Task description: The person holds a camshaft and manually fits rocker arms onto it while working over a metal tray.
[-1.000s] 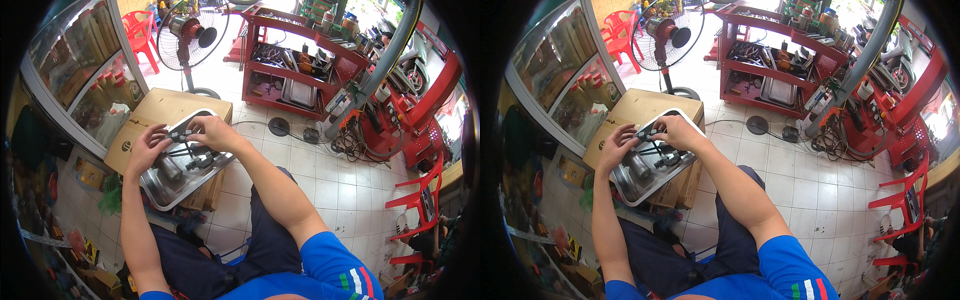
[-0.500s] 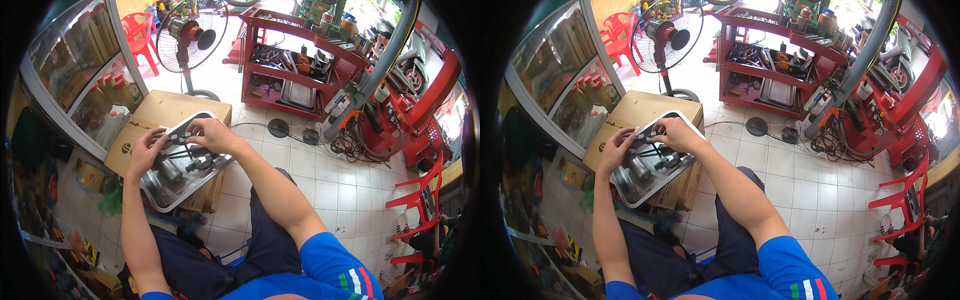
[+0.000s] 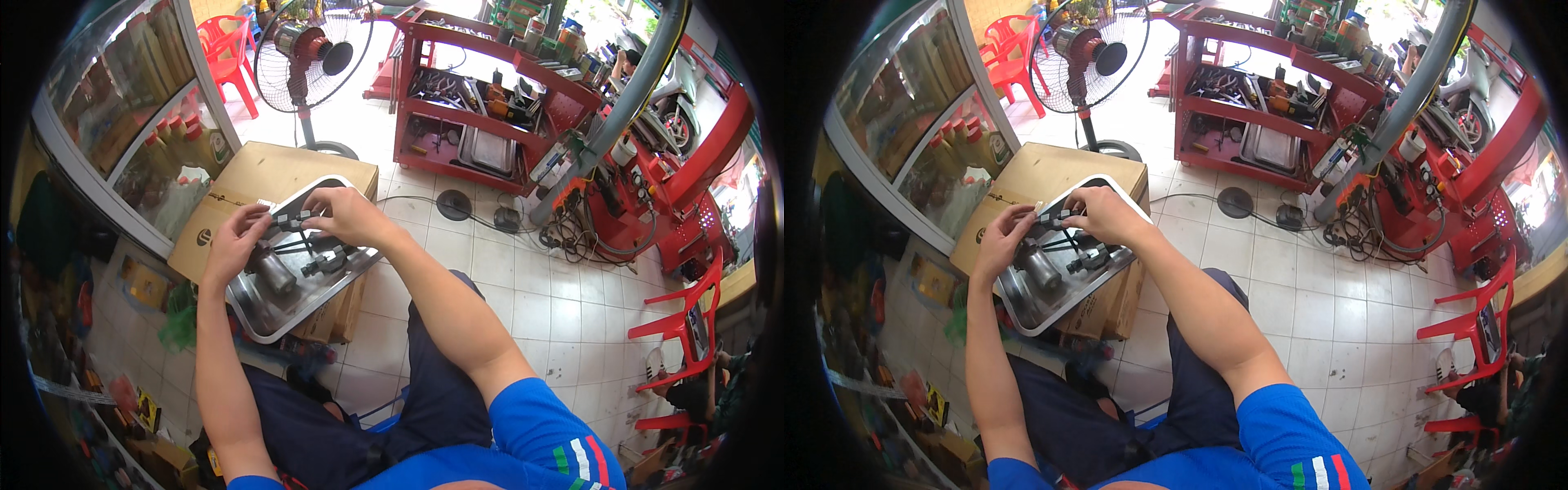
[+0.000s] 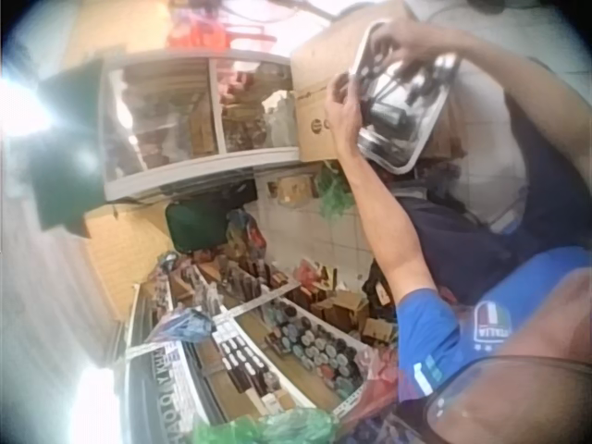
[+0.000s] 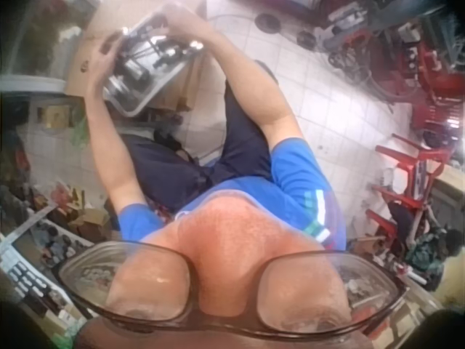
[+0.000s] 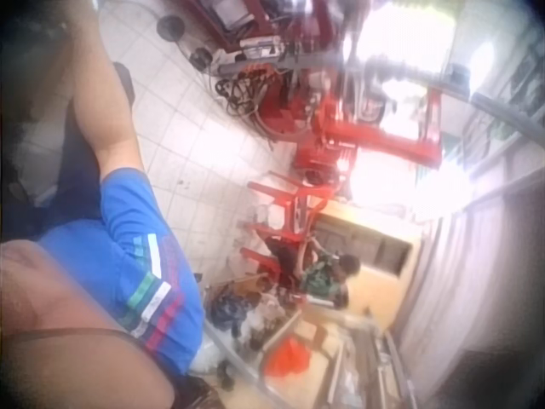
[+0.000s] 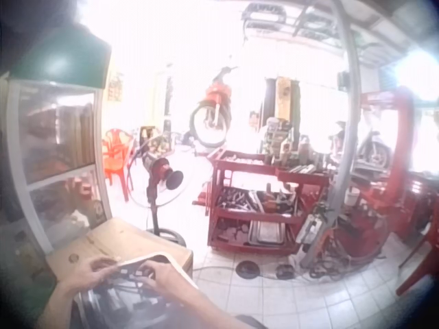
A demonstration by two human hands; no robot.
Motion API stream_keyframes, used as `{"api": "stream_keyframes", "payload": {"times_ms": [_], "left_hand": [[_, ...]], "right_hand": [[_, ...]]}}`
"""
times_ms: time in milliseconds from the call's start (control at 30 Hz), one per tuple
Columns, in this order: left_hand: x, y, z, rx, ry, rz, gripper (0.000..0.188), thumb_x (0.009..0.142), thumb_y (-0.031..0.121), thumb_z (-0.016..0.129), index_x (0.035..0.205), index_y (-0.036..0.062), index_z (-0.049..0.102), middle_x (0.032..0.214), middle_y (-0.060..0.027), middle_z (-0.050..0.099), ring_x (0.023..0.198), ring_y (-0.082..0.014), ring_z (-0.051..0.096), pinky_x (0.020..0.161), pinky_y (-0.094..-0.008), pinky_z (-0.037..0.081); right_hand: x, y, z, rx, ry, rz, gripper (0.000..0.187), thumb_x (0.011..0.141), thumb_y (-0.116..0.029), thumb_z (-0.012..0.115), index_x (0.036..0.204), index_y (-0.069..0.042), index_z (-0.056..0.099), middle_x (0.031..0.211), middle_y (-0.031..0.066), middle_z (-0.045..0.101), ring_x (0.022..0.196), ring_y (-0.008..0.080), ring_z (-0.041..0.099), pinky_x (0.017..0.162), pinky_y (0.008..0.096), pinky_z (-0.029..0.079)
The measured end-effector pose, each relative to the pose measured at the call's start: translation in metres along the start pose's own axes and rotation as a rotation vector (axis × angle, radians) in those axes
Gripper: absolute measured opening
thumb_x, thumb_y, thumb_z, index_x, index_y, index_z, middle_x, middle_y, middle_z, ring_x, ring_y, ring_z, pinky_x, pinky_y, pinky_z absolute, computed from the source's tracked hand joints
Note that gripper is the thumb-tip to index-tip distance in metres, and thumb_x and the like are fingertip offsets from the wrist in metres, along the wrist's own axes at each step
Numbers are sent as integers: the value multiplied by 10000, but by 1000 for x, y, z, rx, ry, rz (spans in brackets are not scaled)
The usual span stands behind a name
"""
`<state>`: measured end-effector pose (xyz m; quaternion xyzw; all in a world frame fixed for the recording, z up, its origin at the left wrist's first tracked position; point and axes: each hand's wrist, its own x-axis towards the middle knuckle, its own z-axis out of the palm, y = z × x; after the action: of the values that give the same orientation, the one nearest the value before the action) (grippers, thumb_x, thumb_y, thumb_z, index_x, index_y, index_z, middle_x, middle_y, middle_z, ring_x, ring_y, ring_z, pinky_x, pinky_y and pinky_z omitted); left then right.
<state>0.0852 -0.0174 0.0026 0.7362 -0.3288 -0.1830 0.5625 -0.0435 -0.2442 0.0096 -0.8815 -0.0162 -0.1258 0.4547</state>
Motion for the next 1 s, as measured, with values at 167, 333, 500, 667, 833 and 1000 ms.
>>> {"api": "stream_keyframes", "payload": {"times_ms": [167,333,500,667,833,1000], "left_hand": [[-2,4,1,0,-14,-10,317,992,166,673,1260,4,626,1115,-79,694,1047,-139,649,905,-276,509],[-4,-1,3,39,-3,63,308,1017,192,640,1256,-1,626,1073,-94,713,1018,-128,648,884,-262,497],[2,-7,-4,56,25,10,364,995,249,679,1261,6,628,1068,-106,716,975,-135,658,849,-252,491],[-4,5,1,37,-20,62,372,960,238,721,1240,4,651,1127,-118,710,1009,-146,670,867,-279,516],[-1,0,-4,79,43,11,410,934,251,747,1257,14,660,1158,-114,710,1076,-177,674,911,-304,523],[-3,4,-5,67,-9,21,447,892,236,789,1262,19,667,1164,-111,717,1115,-204,671,885,-323,540]], "right_hand": [[0,3,-1,11,1,14,315,869,-182,790,1089,24,695,995,177,734,872,248,723,778,358,579],[-1,2,0,3,7,10,311,868,-185,794,1084,15,695,995,175,734,876,244,720,777,361,579],[-1,-6,-2,39,-21,72,285,884,-157,788,1081,21,685,990,153,743,852,186,711,735,313,587],[1,9,1,99,9,66,324,858,-180,801,1090,29,713,998,188,731,890,268,722,758,356,582],[5,8,3,90,-43,49,295,922,-110,734,1143,64,648,1046,161,723,961,189,705,757,302,632],[3,6,5,108,-3,77,329,879,-173,787,1114,41,701,1024,170,722,898,241,711,736,340,608]]}}
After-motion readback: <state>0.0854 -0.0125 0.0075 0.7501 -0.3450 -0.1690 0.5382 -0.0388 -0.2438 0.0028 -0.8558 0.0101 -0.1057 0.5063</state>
